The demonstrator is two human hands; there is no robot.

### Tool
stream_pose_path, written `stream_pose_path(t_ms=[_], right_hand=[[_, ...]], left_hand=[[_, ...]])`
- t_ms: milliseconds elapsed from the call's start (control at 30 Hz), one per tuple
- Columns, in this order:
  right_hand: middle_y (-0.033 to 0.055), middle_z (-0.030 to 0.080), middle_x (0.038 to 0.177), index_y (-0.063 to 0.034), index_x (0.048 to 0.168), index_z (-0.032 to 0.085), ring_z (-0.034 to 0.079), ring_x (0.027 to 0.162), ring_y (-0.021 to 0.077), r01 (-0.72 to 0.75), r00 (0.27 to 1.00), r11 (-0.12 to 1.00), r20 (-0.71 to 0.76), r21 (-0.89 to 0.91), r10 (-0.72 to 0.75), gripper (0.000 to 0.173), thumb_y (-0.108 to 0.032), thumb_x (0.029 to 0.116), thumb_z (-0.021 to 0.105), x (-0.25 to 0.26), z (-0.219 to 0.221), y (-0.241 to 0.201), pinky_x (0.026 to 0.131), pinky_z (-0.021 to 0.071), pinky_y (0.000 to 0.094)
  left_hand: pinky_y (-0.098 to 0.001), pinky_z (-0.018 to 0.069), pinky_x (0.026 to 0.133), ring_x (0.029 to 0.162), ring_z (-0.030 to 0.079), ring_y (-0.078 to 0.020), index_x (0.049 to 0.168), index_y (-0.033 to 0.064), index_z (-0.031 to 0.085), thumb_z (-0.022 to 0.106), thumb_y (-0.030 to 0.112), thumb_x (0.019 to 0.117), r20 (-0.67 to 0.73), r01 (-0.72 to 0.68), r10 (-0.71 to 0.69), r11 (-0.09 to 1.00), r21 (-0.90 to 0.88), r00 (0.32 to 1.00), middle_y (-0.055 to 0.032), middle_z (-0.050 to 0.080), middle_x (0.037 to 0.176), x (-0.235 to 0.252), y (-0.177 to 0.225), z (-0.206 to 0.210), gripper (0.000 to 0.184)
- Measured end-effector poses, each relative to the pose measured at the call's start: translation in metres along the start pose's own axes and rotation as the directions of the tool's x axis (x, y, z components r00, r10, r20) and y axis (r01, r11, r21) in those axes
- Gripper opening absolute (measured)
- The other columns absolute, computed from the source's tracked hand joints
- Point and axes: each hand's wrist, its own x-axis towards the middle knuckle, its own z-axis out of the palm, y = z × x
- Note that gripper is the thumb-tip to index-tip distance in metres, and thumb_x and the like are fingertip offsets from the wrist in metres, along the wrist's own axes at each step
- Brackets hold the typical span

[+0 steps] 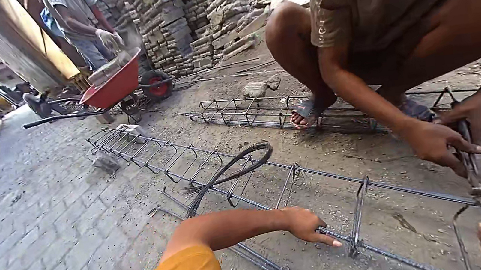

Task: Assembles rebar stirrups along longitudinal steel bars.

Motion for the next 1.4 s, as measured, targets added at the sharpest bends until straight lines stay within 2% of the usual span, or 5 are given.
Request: stream_pose_path(t_ms=[133,233,400,800,1400], right_hand=[[0.0367,0.061,0.109,0.0125,0.117,0.061,0.060,0.104,0.0504,-0.042,0.999,0.999,-0.023,-0.020,0.041,0.068,-0.042,0.1134,0.020,-0.013,-0.001,-0.020,0.090,0.0420,0.0679],[0.0338,0.061,0.112,0.0105,0.120,0.061,0.060,0.108,0.0460,-0.075,0.996,0.997,0.035,-0.034,0.076,0.065,-0.039,0.1138,0.020,-0.021,-0.008,-0.035,0.094,0.0427,0.0637],[0.0240,0.058,0.093,0.0067,0.104,0.060,0.060,0.091,0.0374,-0.077,0.996,0.997,0.034,-0.007,0.077,0.059,-0.036,0.1143,0.021,-0.018,-0.008,-0.033,0.084,0.0451,0.0566],[0.0327,0.060,0.119,0.0109,0.119,0.059,0.057,0.121,0.0442,-0.060,0.996,0.998,0.071,-0.024,0.062,0.063,-0.036,0.1141,0.017,-0.025,-0.012,-0.045,0.101,0.0412,0.0602],[0.0257,0.059,0.100,0.0072,0.106,0.059,0.060,0.100,0.0379,-0.048,0.997,0.999,0.067,-0.025,0.049,0.059,-0.036,0.1143,0.018,-0.023,-0.010,-0.038,0.089,0.0442,0.0550]], left_hand=[[-0.0660,0.0516,0.082,0.094,0.068,-0.0428,0.113,-0.0009,0.066,0.045,0.061,0.1033,0.018,0.036,-0.036,0.999,0.007,0.999,-0.0238,0.069,0.094,-0.005,0.000,0.002,0.066],[-0.0657,0.0512,0.084,0.095,0.068,-0.0431,0.117,-0.0002,0.066,0.043,0.064,0.1027,0.035,0.037,-0.038,0.999,0.016,0.999,-0.0243,0.069,0.096,-0.001,-0.004,0.004,0.070],[-0.0614,0.0516,0.081,0.090,0.068,-0.0393,0.112,0.0019,0.066,0.040,0.068,0.1020,0.055,0.030,-0.031,0.999,0.030,0.998,-0.0211,0.068,0.090,0.003,-0.006,0.001,0.071],[-0.0631,0.0519,0.084,0.095,0.069,-0.0398,0.116,0.0034,0.066,0.041,0.067,0.1018,0.080,0.073,-0.076,0.996,0.041,0.994,-0.0214,0.070,0.096,0.000,-0.007,-0.003,0.070],[-0.0622,0.0513,0.082,0.091,0.068,-0.0403,0.112,-0.0006,0.065,0.041,0.066,0.1026,0.077,0.045,-0.047,0.999,0.030,0.996,-0.0228,0.068,0.092,0.002,-0.005,0.001,0.071]])
